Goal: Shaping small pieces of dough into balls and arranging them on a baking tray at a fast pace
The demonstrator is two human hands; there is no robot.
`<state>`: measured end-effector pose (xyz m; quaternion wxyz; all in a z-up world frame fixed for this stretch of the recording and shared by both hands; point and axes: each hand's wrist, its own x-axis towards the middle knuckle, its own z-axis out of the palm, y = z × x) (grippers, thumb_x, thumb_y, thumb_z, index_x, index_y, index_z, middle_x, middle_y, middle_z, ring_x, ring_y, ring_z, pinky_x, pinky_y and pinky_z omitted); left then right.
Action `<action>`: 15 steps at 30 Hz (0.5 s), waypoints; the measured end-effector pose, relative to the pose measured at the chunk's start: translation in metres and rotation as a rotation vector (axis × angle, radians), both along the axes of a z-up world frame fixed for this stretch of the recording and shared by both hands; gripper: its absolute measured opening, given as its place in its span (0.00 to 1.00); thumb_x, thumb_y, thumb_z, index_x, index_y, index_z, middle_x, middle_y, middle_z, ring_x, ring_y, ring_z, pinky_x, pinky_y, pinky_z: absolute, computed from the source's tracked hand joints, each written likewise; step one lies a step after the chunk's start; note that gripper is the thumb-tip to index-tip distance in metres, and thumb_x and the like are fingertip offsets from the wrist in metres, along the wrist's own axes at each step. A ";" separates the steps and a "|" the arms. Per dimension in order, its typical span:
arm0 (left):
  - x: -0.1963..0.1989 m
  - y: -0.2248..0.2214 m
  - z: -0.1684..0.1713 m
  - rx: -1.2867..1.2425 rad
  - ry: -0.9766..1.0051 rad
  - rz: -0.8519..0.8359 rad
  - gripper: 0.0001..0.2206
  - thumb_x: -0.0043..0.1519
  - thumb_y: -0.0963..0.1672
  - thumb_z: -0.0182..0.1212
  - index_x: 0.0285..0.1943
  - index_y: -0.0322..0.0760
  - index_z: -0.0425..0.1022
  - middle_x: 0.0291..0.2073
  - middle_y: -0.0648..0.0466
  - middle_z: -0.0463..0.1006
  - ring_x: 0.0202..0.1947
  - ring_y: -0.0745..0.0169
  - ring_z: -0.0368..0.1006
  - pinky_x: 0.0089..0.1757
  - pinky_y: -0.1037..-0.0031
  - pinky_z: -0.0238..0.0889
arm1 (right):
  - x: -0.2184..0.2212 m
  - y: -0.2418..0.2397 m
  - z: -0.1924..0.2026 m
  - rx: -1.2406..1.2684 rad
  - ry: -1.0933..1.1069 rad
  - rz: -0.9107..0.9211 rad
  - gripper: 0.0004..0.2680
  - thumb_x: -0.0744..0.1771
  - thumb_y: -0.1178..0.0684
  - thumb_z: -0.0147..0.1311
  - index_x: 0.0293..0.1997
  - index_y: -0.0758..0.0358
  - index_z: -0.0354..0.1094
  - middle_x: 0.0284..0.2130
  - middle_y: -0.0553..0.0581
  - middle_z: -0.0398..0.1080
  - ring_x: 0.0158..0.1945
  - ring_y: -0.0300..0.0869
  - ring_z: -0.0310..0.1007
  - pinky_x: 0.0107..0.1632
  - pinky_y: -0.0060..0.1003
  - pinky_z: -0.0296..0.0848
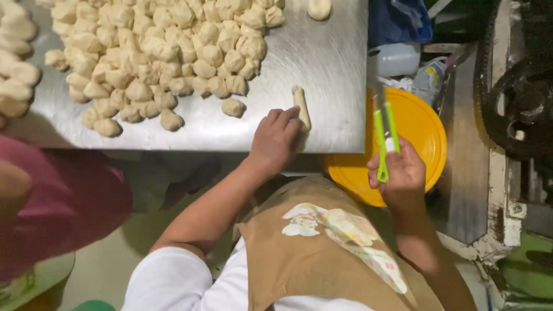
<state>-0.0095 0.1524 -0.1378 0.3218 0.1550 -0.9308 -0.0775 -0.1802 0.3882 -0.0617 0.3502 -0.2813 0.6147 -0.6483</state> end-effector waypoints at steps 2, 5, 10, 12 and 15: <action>-0.002 -0.005 0.004 0.071 -0.049 -0.038 0.20 0.52 0.52 0.72 0.47 0.39 0.74 0.52 0.47 0.75 0.47 0.44 0.72 0.38 0.59 0.67 | 0.015 -0.026 -0.012 -0.154 -0.106 -0.228 0.13 0.74 0.53 0.33 0.61 0.72 0.55 0.19 0.62 0.62 0.12 0.40 0.60 0.17 0.29 0.65; -0.015 -0.018 0.019 0.240 -0.100 -0.121 0.20 0.59 0.47 0.68 0.57 0.34 0.73 0.48 0.43 0.76 0.45 0.42 0.73 0.38 0.60 0.69 | 0.018 -0.041 -0.030 -0.303 -0.233 -0.152 0.18 0.67 0.54 0.53 0.62 0.64 0.53 0.38 0.77 0.71 0.32 0.59 0.80 0.32 0.41 0.84; -0.046 -0.070 0.031 0.828 -0.117 -0.092 0.10 0.62 0.49 0.63 0.45 0.42 0.81 0.38 0.50 0.75 0.39 0.39 0.79 0.40 0.56 0.74 | 0.051 -0.106 0.034 -0.234 0.051 -0.030 0.27 0.68 0.61 0.50 0.76 0.63 0.39 0.38 0.75 0.70 0.26 0.51 0.75 0.35 0.42 0.82; -0.058 -0.092 0.020 0.869 -0.094 -0.054 0.08 0.61 0.48 0.64 0.41 0.42 0.81 0.38 0.50 0.71 0.39 0.37 0.79 0.41 0.54 0.75 | 0.070 -0.120 0.062 -0.097 0.286 -0.046 0.29 0.69 0.64 0.45 0.79 0.62 0.30 0.36 0.75 0.69 0.24 0.50 0.71 0.33 0.39 0.79; -0.073 -0.104 -0.002 0.895 -0.110 -0.059 0.07 0.58 0.49 0.68 0.34 0.45 0.81 0.31 0.52 0.73 0.34 0.40 0.80 0.37 0.55 0.74 | 0.097 -0.115 0.079 0.741 0.818 -0.101 0.29 0.67 0.54 0.51 0.80 0.53 0.41 0.48 0.79 0.73 0.44 0.75 0.73 0.48 0.69 0.69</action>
